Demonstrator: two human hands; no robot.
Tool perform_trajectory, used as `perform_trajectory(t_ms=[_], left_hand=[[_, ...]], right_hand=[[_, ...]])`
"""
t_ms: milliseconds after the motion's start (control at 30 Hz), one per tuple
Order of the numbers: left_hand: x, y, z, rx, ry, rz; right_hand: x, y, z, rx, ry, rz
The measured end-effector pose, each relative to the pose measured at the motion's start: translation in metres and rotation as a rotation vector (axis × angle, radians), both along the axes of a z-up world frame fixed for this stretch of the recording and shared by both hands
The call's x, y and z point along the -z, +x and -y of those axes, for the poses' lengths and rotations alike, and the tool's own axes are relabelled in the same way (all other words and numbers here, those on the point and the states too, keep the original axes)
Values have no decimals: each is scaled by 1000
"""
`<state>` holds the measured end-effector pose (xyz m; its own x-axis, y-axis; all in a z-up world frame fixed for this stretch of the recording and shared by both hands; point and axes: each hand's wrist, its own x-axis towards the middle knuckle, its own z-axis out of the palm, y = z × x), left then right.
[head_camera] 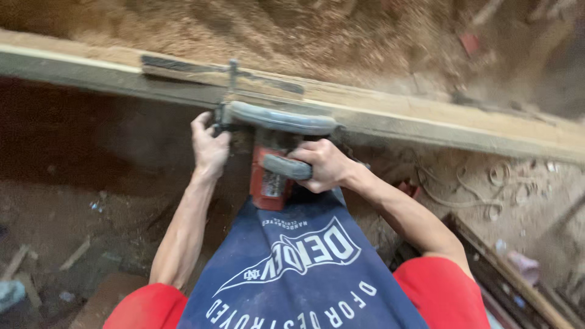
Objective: The person uses a circular saw to cut a long wooden plank resting on a workbench. They guide the saw along the wood's length, generating sawdust, and then lift the cut piece to inspect the edge.
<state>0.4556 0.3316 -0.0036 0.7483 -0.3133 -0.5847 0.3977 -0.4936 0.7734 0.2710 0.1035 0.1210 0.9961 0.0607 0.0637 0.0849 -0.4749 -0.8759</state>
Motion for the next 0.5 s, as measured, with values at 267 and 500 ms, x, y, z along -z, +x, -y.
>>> perform_trajectory(t_ms=[267,500], left_hand=[[-7,26,-23,38,-23,-52],[-29,41,-26,15,-23,-71]], right_hand=[[8,18,-17,11,0,0],[7,34,-31,26,0,12]])
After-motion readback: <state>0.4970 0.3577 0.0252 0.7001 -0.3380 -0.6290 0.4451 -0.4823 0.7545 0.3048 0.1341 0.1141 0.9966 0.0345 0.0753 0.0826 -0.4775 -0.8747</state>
